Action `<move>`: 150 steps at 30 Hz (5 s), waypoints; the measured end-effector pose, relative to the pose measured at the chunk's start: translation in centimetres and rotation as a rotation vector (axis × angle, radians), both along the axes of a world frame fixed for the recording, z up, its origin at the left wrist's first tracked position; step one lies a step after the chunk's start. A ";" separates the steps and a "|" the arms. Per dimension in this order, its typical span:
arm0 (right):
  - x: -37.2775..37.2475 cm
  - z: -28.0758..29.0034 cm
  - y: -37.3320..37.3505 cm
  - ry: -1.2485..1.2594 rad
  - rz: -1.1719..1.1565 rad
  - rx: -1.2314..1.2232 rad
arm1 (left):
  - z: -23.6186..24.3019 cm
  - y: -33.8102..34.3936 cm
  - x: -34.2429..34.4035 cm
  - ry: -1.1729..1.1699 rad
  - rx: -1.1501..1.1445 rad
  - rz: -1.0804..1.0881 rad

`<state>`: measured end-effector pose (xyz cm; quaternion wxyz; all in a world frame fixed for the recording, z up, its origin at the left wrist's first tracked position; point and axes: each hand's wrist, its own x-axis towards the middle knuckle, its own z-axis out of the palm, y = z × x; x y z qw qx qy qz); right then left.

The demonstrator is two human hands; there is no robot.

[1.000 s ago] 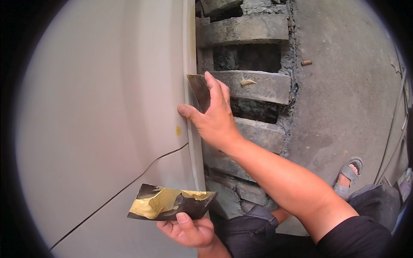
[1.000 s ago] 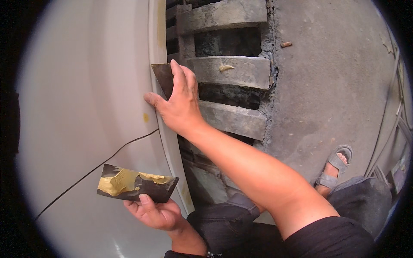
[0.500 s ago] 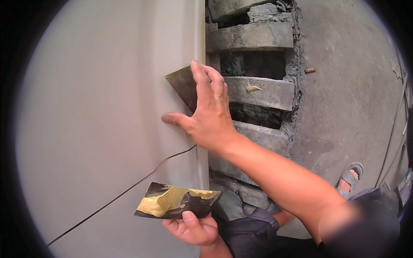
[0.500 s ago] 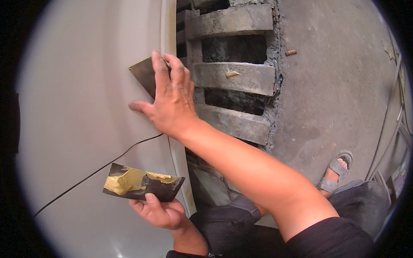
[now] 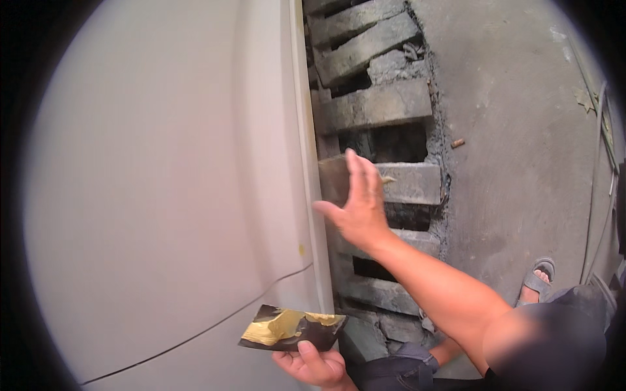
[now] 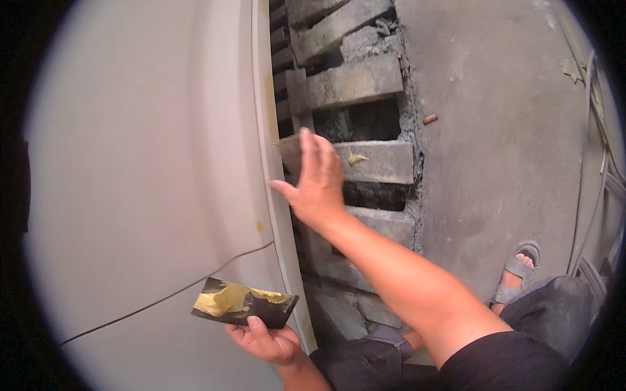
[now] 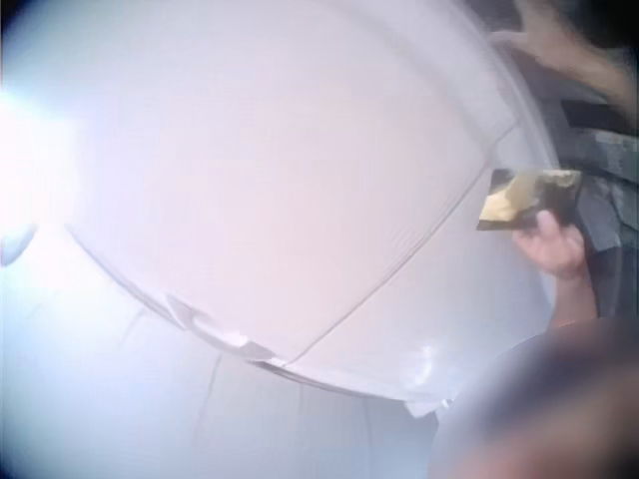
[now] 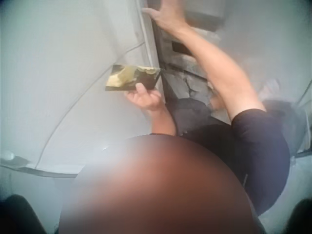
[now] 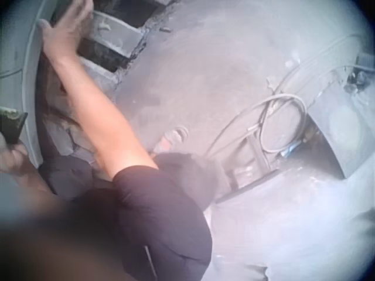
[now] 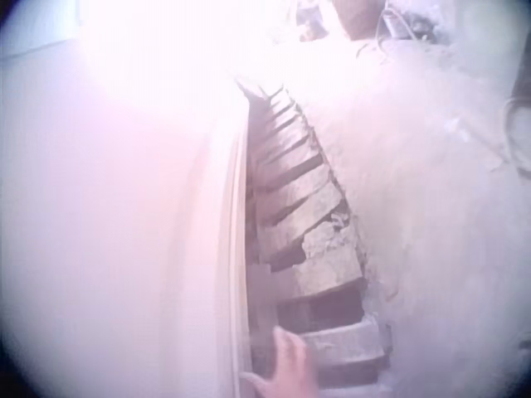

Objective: The person applies yellow body filler to several spots on the side of a white car using a metal putty knife, then smooths and levels the filler with a sanding block. The person works on the rear quarter panel and door area, repeatedly applying and smoothing the material.

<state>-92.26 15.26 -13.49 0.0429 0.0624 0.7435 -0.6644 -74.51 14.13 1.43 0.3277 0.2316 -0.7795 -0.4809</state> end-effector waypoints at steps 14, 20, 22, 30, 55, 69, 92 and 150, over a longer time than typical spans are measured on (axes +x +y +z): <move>-1.3 -1.7 11.4 -0.122 0.351 -0.482 | -0.5 3.4 -4.5 0.004 0.068 -0.093; -2.6 3.5 16.6 0.078 0.735 -0.999 | 0.4 5.0 -7.1 0.044 0.143 -0.101; -2.6 4.6 17.7 0.056 0.889 -1.136 | 0.8 5.5 -8.1 0.052 0.146 -0.105; -4.5 4.7 18.6 0.304 0.744 -0.486 | 4.9 7.7 -12.8 0.157 0.002 -0.089; -6.7 16.4 24.3 0.834 0.591 -0.266 | 13.8 12.9 -13.5 0.041 -0.538 0.077; -15.2 13.9 28.3 -0.133 0.731 -1.270 | 12.4 10.0 -23.6 0.234 0.145 -0.226; -26.6 17.3 25.5 0.753 0.525 0.243 | 10.1 11.0 -37.6 0.025 -0.008 -0.165; -32.9 5.9 9.8 -0.937 0.582 -1.014 | 5.8 5.5 -41.5 0.025 -0.436 -0.005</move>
